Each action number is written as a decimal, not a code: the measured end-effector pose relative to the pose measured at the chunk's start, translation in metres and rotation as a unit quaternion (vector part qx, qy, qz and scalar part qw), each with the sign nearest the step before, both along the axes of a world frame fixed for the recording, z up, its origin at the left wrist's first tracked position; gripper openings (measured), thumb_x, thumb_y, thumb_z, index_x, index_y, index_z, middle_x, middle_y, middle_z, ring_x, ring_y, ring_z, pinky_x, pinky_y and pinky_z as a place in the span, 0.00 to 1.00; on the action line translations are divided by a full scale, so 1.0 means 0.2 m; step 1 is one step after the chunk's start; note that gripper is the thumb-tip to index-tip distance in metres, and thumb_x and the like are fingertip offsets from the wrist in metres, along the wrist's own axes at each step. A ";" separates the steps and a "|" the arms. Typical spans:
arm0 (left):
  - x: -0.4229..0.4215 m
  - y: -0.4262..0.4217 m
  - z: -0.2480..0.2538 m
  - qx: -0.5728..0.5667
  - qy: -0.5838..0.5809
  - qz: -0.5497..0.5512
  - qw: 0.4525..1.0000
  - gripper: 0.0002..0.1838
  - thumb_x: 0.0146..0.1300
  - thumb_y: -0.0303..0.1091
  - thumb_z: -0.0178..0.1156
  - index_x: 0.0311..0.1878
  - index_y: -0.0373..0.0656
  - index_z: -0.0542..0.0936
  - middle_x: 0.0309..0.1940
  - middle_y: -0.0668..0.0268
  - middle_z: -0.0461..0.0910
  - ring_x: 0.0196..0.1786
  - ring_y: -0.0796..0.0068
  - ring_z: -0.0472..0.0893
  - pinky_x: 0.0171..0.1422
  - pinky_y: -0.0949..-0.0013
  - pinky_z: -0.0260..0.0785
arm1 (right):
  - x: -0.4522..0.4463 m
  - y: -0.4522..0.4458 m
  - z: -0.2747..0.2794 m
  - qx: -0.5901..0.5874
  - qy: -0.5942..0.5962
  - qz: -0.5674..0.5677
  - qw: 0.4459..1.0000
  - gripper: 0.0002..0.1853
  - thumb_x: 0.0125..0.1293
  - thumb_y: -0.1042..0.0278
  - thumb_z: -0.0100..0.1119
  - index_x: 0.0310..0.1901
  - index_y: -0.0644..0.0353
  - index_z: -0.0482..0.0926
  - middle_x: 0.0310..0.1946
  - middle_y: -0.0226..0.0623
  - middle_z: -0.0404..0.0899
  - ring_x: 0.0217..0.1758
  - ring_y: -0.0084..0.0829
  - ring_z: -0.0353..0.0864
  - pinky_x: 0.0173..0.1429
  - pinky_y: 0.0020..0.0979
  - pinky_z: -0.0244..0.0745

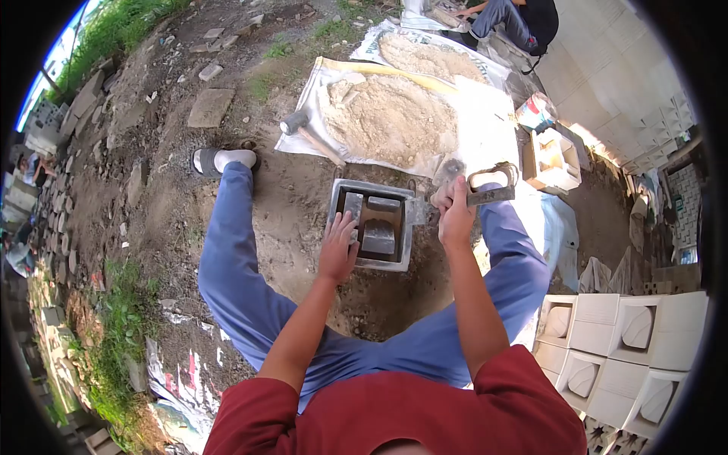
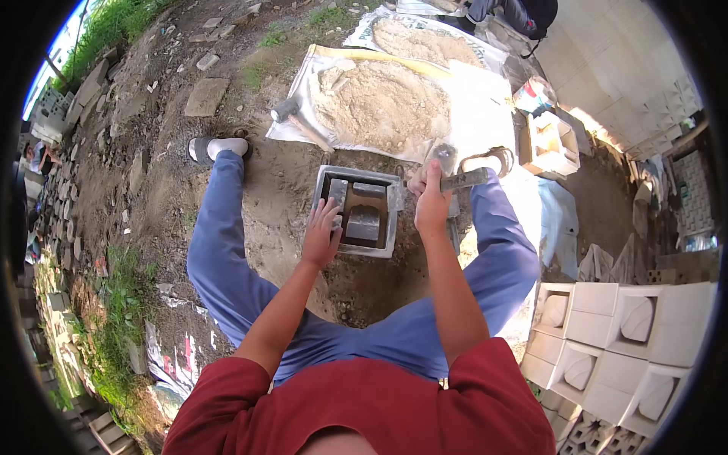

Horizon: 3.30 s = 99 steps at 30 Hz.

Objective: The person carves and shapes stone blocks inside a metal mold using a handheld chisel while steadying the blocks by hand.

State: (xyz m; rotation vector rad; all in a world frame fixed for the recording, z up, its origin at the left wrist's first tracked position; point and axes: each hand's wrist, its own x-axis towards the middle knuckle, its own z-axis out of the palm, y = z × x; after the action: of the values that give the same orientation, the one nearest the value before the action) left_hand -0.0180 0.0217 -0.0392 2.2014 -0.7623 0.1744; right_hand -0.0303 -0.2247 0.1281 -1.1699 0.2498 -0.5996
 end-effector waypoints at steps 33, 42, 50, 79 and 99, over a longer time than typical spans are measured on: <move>0.12 -0.04 0.00 0.035 0.286 0.269 0.919 0.36 0.63 0.60 0.64 0.60 0.37 0.75 0.57 0.45 0.79 0.61 0.45 0.80 0.63 0.48 0.72 | -0.26 0.17 0.08 0.030 -0.067 0.141 0.987 0.16 0.76 0.68 0.54 0.29 0.53 0.62 0.18 0.19 0.56 0.17 0.16 0.51 0.23 0.27 0.45; 0.22 -0.04 -0.07 0.065 0.276 0.301 0.911 0.43 0.58 0.70 0.64 0.56 0.34 0.76 0.55 0.46 0.80 0.58 0.45 0.80 0.59 0.49 0.75 | 0.30 0.27 0.06 0.025 -0.070 0.288 0.955 0.24 0.77 0.66 0.49 0.19 0.51 0.58 0.13 0.22 0.52 0.16 0.19 0.48 0.25 0.30 0.45; 0.28 -0.05 -0.02 0.097 0.315 0.306 0.893 0.42 0.62 0.71 0.59 0.53 0.32 0.79 0.47 0.43 0.83 0.52 0.44 0.83 0.56 0.49 0.75 | 0.69 0.35 -0.17 -0.051 -0.022 0.336 0.940 0.26 0.77 0.62 0.50 0.17 0.51 0.57 0.11 0.24 0.53 0.15 0.22 0.48 0.25 0.32 0.47; 0.33 -0.07 -0.02 0.116 0.387 0.310 0.861 0.38 0.53 0.73 0.66 0.42 0.41 0.87 0.29 0.55 0.87 0.36 0.51 0.87 0.44 0.54 0.79 | 0.86 0.33 -0.72 -0.142 0.095 0.353 0.920 0.27 0.74 0.58 0.52 0.17 0.63 0.63 0.13 0.27 0.59 0.19 0.20 0.57 0.25 0.31 0.50; 0.33 -0.08 -0.04 0.134 0.358 0.322 0.866 0.38 0.55 0.72 0.64 0.40 0.39 0.86 0.31 0.51 0.86 0.36 0.49 0.87 0.43 0.53 0.78 | 0.81 0.30 -0.65 -0.273 0.013 0.334 0.902 0.23 0.69 0.60 0.54 0.18 0.66 0.69 0.14 0.31 0.67 0.17 0.24 0.62 0.24 0.31 0.55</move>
State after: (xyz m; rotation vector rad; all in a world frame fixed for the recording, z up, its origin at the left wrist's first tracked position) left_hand 0.0470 0.0056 -0.0474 2.4432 0.3973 -0.4369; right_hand 0.1308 -0.1654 -0.0023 -1.6924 -0.3234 -0.0302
